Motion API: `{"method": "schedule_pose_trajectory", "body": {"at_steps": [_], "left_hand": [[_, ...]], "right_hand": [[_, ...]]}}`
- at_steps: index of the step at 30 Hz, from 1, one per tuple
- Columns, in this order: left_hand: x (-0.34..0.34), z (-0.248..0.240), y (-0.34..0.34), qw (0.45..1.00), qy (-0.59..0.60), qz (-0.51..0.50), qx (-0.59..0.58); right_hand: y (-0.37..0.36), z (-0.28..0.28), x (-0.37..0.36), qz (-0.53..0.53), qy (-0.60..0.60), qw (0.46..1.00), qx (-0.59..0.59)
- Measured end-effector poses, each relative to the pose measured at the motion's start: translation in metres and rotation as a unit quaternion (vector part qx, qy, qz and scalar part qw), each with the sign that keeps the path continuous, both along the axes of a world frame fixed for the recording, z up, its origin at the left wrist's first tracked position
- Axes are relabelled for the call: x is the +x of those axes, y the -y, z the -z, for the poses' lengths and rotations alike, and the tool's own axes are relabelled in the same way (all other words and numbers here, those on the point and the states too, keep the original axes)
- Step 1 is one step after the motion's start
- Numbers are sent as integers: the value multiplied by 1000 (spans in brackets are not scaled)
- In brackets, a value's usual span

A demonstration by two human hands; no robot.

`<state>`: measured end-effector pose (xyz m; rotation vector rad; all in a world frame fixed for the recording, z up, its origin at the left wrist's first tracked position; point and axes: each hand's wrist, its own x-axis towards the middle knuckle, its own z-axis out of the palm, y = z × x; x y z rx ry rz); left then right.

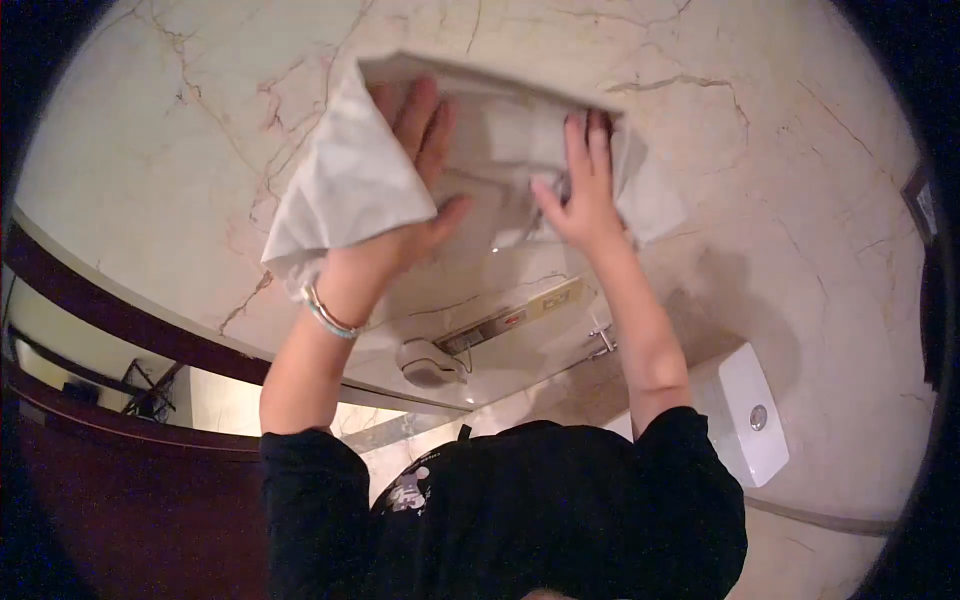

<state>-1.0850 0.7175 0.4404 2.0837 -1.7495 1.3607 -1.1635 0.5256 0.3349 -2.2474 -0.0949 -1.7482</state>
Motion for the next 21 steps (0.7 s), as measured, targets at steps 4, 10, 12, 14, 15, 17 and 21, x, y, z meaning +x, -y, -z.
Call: {"method": "schedule_pose_trajectory", "body": {"at_steps": [4,10,12,14,15,17,21], "left_hand": [[-11,30,-13,996,-51,-45,52],[-4,16,-21,996,-62,7,58],[-1,-3,-16,999,-30,2,40],[0,-24,-13,1000,1,-10,23],[3,-33,-8,999,51,-7,-10],[-7,-50,-6,994,97,-7,-40],[-24,-59,-8,996,51,-65,29]], "right_hand": [[-10,44,-4,-40,-43,997,41],[0,22,-2,-63,-43,996,39],[7,0,-1,-6,-24,1000,6],[8,-36,-2,12,1,1000,-17],[11,-51,-2,10,-2,1000,-15],[15,-71,-1,3,34,999,-34],[10,-70,0,100,21,994,-42]]}}
